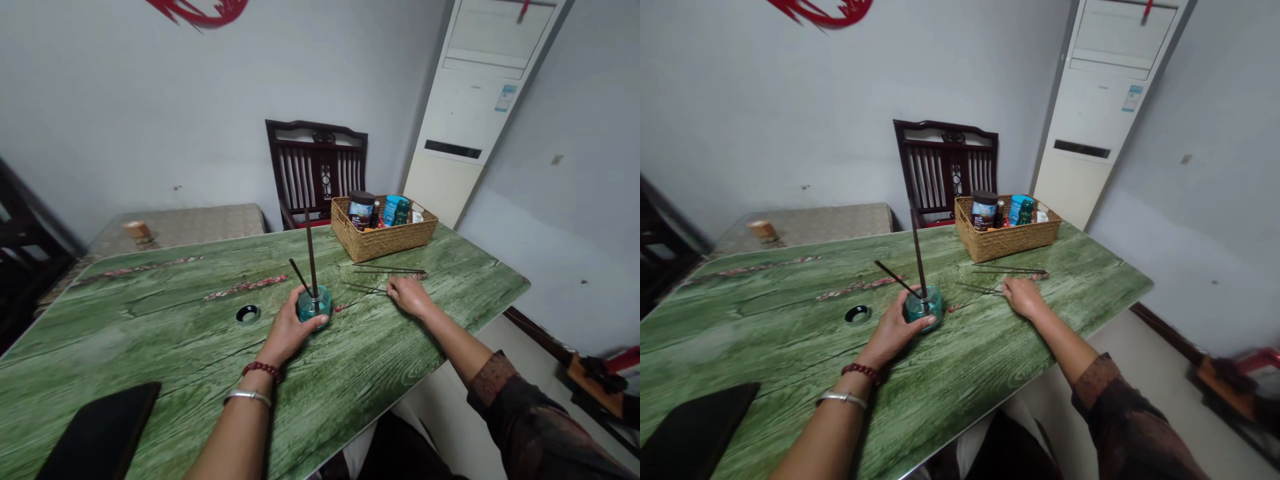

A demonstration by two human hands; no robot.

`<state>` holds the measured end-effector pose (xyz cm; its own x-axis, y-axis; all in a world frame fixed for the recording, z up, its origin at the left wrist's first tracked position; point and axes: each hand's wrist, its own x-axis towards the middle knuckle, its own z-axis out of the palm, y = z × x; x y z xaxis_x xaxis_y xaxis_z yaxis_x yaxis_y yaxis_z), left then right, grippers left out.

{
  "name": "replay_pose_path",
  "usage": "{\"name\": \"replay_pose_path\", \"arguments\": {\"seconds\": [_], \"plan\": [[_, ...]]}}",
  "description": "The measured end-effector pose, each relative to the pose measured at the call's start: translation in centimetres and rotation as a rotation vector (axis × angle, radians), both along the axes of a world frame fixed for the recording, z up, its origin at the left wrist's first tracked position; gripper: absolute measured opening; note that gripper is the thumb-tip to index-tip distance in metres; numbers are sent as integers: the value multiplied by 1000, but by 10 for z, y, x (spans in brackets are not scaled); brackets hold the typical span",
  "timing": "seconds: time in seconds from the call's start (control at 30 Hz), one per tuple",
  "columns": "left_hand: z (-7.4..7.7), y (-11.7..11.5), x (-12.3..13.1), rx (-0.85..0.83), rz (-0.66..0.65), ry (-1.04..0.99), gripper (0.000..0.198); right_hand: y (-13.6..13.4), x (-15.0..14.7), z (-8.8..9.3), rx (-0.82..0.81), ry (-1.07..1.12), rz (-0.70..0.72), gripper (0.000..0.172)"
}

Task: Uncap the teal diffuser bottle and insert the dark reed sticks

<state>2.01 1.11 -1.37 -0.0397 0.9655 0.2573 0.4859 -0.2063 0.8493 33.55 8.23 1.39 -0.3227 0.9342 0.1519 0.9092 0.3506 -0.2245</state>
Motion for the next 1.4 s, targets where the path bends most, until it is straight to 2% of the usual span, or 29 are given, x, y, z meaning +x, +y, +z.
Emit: {"name": "replay_pose_path", "arguments": {"seconds": [0.13, 0.23, 0.3, 0.37, 0.47, 0.57, 0.73, 0.97, 1.1, 1.23, 1.33, 1.4], "plan": [[0, 0, 0, -7, 5, 2, 76, 1, -6, 19, 6, 487, 81, 12], [-3, 2, -1, -9, -3, -7, 78, -4, -26, 43, -76, 921, 180, 12], [-5, 2, -2, -12, -1, -6, 78, -10, -46, 62, -98, 1158, 266, 19], [-4, 2, -2, -11, 5, -4, 77, -17, -68, 80, -63, 1315, 327, 23], [-1, 0, 0, 11, 3, -17, 74, -23, -100, 98, -20, 1420, 390, 25], [2, -2, 1, 25, 2, -32, 71, -22, -125, 103, -24, 1412, 431, 24], [5, -4, 2, 20, 7, -55, 71, -16, -148, 95, -71, 1311, 447, 23], [5, -3, 2, 26, 4, -41, 72, -16, -161, 66, -58, 1209, 391, 16], [2, -2, 1, 38, -3, -27, 73, -23, -166, 45, -48, 1056, 306, 9], [-2, 1, -1, 51, -6, -7, 74, -31, -150, 29, 91, 817, 273, 16], [-1, 1, -1, 22, 2, 4, 76, -23, -113, 19, 227, 635, 241, 13], [0, 1, -1, 4, 2, 2, 75, -9, -80, 12, 259, 488, 160, 16]]}}
